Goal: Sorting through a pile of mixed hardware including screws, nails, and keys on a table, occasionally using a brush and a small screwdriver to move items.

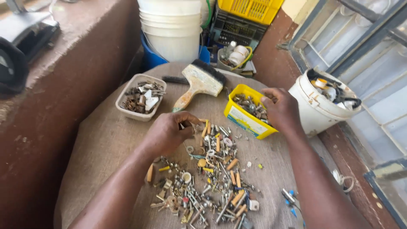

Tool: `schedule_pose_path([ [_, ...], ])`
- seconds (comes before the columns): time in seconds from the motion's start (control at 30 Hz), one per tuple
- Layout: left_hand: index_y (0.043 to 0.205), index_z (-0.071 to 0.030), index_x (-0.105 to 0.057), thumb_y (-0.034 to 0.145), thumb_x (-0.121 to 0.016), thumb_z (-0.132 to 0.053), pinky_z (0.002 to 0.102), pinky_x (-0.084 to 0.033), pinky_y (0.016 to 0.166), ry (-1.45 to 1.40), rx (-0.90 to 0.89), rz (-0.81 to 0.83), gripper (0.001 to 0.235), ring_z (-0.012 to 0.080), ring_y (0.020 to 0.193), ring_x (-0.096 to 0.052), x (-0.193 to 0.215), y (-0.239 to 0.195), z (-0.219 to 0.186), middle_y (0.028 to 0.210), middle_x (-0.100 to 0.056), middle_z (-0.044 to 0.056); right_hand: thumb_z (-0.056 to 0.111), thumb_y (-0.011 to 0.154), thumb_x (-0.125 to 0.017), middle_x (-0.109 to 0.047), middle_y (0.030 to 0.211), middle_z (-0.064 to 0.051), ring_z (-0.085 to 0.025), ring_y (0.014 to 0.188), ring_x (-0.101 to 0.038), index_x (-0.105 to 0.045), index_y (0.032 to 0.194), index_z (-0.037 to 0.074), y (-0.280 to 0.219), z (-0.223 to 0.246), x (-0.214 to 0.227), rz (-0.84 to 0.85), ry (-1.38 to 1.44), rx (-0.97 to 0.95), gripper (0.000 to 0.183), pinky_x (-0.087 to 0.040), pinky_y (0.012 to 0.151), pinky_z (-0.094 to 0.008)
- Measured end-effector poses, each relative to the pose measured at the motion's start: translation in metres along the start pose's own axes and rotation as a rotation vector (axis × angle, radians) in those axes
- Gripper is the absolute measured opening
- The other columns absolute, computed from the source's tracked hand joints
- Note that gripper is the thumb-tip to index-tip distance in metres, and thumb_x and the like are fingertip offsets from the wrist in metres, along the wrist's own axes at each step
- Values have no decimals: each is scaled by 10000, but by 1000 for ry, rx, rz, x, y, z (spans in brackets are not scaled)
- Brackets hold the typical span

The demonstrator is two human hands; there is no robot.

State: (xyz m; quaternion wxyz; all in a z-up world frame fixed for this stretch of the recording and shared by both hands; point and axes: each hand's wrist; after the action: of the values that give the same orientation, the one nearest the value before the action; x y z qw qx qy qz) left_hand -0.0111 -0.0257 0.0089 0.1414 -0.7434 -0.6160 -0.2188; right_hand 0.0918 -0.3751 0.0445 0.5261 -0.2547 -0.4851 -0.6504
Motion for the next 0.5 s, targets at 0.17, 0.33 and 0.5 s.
schedule_pose_path([
  [0.17,1213,-183,-817,915,-728,-176,373,-581,674,-46,-22,-1,311,207,715,-717,-5,4,15,906,-821,44,268,1021,-702,-707,1218,-102,-318,1182,-684,-743,1364,168,5,0,6,-46,-17,-26,360,-536,1009,-460],
  [0.33,1175,-147,-808,890,-713,-193,471,-583,712,12,-60,-23,304,342,797,-754,-7,1,21,917,-814,100,229,1090,-646,-706,1212,-146,-326,1155,-690,-743,1376,97,-55,62,27,18,33,101,329,-547,976,-446],
  [0.5,1162,-210,-826,874,-720,-186,387,-598,714,15,-44,-20,308,224,748,-734,-7,6,17,878,-809,32,160,951,-700,-833,1074,-194,-356,1062,-785,-855,1173,116,-136,125,27,469,140,3,275,-618,925,-496],
])
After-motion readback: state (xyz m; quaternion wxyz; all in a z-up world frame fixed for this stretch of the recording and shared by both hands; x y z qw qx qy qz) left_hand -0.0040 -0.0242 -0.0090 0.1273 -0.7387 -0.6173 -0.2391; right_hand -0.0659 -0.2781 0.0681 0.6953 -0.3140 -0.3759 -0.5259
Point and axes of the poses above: each hand's wrist, its own y-axis towards the middle knuckle, its own x-axis out of the back of the hand, z = x × y
